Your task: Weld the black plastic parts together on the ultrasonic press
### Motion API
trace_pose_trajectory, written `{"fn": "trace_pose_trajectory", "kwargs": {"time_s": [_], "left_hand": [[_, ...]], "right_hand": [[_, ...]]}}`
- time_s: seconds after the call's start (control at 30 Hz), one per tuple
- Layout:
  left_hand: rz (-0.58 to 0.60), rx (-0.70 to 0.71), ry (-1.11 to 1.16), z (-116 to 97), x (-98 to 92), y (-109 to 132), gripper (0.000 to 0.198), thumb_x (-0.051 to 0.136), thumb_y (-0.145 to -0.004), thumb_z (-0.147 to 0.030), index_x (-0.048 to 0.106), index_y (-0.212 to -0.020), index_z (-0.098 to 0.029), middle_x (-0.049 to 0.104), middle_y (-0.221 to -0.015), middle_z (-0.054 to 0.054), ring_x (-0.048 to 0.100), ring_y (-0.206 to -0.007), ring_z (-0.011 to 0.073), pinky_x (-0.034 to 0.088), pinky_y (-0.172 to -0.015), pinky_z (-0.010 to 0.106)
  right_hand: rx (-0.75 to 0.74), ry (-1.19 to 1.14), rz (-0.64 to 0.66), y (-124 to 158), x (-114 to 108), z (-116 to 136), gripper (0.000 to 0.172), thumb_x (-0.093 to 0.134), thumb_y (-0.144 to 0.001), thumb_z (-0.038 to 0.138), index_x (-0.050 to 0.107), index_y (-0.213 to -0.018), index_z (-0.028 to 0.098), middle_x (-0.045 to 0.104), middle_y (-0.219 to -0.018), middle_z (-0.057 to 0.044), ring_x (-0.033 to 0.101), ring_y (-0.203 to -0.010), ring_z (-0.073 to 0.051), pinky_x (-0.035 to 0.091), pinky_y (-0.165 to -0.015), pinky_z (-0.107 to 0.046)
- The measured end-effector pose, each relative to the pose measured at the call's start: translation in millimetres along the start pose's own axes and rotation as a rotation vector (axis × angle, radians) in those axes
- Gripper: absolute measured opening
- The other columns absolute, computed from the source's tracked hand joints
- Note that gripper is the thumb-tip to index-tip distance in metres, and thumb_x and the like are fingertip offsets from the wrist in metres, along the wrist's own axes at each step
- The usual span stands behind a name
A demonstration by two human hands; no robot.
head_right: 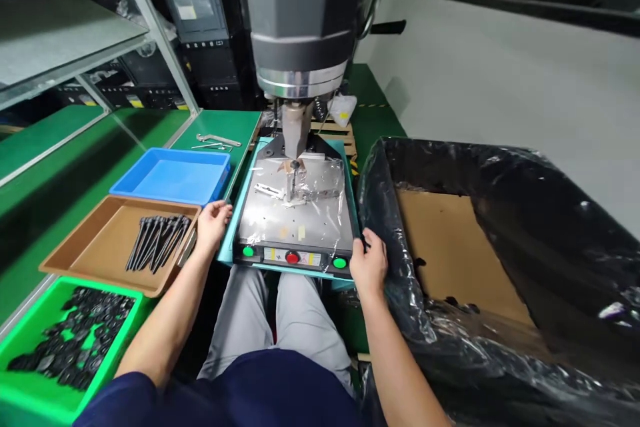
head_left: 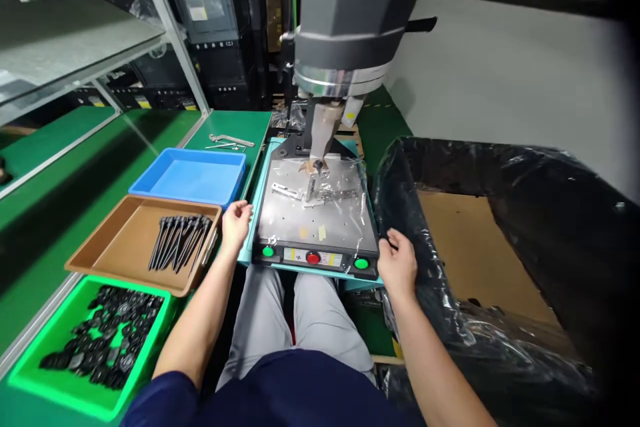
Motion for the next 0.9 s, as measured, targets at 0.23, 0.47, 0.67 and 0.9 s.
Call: {"fn": "trace_pose_trajectory", "kwargs": {"time_s": [0.23, 0.47, 0.67, 0.9], "left_hand": [[0.148, -0.004, -0.343, 80, -37.4, 86, 0.047, 0.071, -0.07, -0.028, 0.06, -0.114, -0.017, 0.066, -0.114, 0.012, 0.063, -0.104, 0.0243, 0.046, -0.094, 0.038], [0.134, 0.025, -0.524, 83, -30.5, 74, 0.056, 0.071, -0.068, -0.045, 0.06, -0.114, -0.016, 0.065, -0.112, 0.013, 0.062, -0.106, 0.0293, 0.046, -0.093, 0.041], [0.121, 0.023, -0.547, 84, -28.4, 71, 0.058, 0.07, -0.065, -0.048, 0.059, -0.113, -0.017, 0.066, -0.112, 0.013, 0.063, -0.102, 0.03, 0.047, -0.09, 0.041], [0.144, 0.034, -0.527, 83, -30.2, 69, 0.06, 0.07, -0.066, -0.05, 0.058, -0.114, -0.015, 0.067, -0.112, 0.014, 0.064, -0.1, 0.03, 0.048, -0.089, 0.041]], "right_hand": [[0.036, 0.067, 0.182, 71, 0, -65, 0.07, 0.053, -0.079, 0.054, 0.045, -0.136, 0.013, 0.052, -0.125, -0.021, 0.056, -0.111, -0.032, 0.055, -0.082, -0.045], [0.037, 0.103, 0.088, 59, 8, -63, 0.072, 0.055, -0.074, 0.066, 0.054, -0.124, 0.014, 0.056, -0.11, -0.018, 0.059, -0.1, -0.032, 0.054, -0.081, -0.045], [0.034, 0.178, 0.011, 54, 20, -69, 0.07, 0.051, -0.075, 0.071, 0.056, -0.118, 0.016, 0.055, -0.11, -0.017, 0.058, -0.1, -0.034, 0.046, -0.092, -0.05], [-0.035, 0.183, -0.012, 60, 23, -72, 0.074, 0.044, -0.08, 0.072, 0.053, -0.126, 0.013, 0.053, -0.115, -0.02, 0.054, -0.11, -0.037, 0.043, -0.096, -0.052]]}}
Point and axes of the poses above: each hand's wrist, its own y-axis away from the middle knuckle, its own x-axis out of the palm, z = x × y, the point moved 1 cm from there along -y, towards the middle knuckle
